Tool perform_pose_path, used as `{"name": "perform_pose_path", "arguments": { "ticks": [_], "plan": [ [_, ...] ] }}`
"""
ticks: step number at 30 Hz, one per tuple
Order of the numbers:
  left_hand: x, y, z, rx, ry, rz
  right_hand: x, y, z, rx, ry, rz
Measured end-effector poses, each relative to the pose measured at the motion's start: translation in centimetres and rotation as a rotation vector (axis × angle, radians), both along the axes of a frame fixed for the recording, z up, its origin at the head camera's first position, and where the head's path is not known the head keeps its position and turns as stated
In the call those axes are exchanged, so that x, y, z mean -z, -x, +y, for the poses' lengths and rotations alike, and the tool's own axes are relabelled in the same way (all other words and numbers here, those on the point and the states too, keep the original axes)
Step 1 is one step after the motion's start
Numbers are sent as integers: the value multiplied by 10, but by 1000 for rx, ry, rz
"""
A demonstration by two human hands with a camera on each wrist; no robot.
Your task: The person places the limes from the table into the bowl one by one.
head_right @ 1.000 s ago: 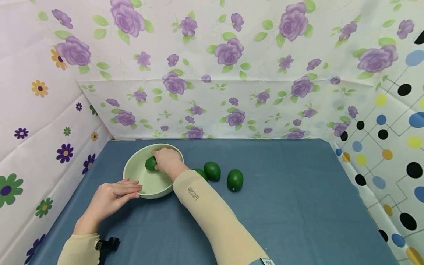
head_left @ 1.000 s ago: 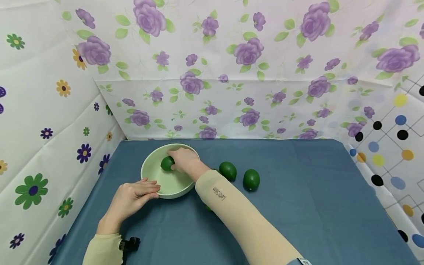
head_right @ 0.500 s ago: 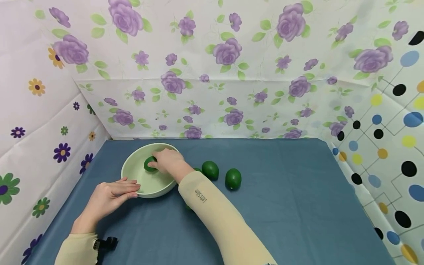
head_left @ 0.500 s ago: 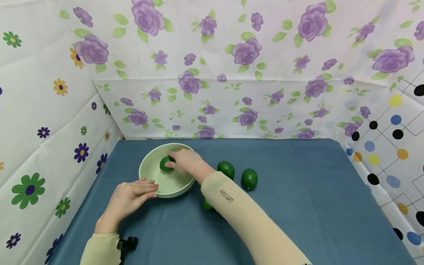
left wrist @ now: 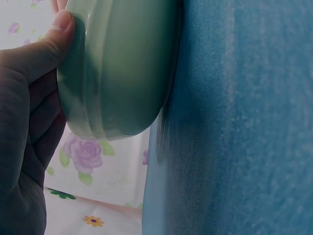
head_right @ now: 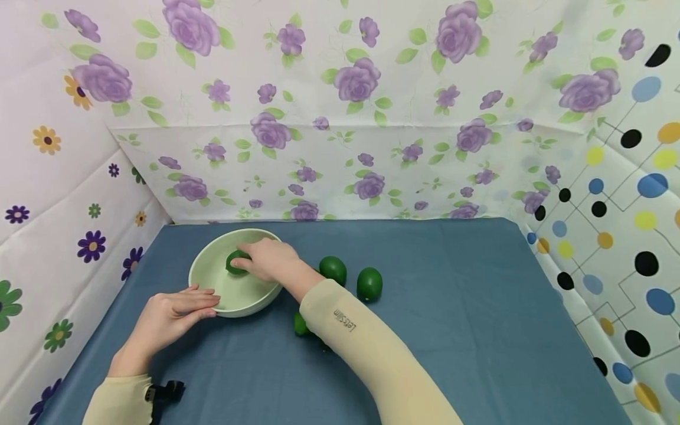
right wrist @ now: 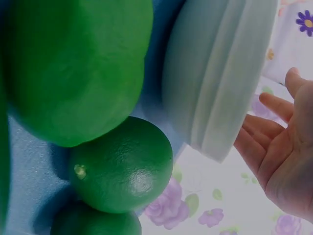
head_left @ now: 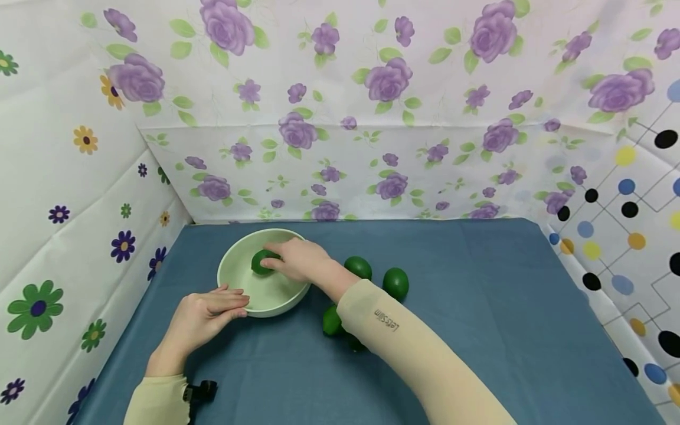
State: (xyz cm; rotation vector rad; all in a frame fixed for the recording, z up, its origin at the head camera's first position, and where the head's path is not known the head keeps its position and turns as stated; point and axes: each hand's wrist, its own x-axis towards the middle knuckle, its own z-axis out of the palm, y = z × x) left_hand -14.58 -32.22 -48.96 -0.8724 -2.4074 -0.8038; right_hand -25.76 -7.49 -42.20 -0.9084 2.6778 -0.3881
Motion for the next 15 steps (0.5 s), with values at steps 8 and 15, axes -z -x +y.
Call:
{"name": "perform_pose_path", "arguments": {
  "ticks": [8,15],
  "plan": [
    [0,0,2,5,-9,11,-10,-10,30,13,160,1],
    [-1,-1,3,4,-10,9,-17,-15,71,24,341,-28]
  ]
}}
